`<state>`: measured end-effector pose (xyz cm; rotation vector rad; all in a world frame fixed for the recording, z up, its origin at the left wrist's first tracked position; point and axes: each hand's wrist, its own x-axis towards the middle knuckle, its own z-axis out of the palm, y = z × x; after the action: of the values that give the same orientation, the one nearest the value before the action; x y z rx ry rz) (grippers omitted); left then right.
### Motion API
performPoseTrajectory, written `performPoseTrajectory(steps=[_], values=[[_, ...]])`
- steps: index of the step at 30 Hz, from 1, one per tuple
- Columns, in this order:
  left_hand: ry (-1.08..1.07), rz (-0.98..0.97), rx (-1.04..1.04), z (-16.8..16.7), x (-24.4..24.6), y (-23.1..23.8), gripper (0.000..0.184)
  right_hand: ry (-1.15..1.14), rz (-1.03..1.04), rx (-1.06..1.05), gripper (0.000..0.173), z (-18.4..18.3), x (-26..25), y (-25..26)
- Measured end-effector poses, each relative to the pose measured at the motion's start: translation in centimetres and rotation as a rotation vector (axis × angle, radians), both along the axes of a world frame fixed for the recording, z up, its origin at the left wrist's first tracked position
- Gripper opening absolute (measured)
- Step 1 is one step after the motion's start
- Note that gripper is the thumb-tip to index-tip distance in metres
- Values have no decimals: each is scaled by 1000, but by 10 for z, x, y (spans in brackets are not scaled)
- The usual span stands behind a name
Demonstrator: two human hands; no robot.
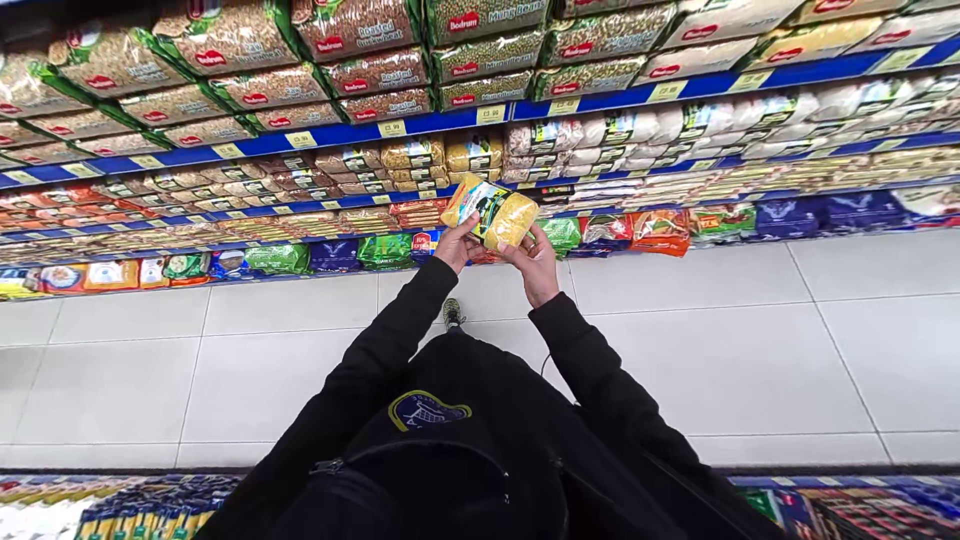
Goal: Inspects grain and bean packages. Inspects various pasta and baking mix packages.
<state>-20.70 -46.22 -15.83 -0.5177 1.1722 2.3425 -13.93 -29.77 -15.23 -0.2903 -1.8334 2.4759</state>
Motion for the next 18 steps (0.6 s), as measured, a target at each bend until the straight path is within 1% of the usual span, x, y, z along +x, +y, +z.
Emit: performPoseTrajectory(steps=[5, 9, 13, 15, 18], values=[[20, -68, 27, -17, -85, 3, 48, 3, -39, 168, 86, -11, -81, -3], [-19, -36, 120, -28, -138, 3, 50, 10, -58, 249, 86, -16, -141, -7], [-94, 47, 148, -40, -167, 2, 52, -15, -81, 314, 83, -24, -175, -13], [-127, 89, 191, -45, -175, 2, 55, -17, -115, 325, 78, -27, -186, -18], [-137, 149, 196, -47, -183, 11, 51, -16, -189, 293, 73, -36, -199, -20]])
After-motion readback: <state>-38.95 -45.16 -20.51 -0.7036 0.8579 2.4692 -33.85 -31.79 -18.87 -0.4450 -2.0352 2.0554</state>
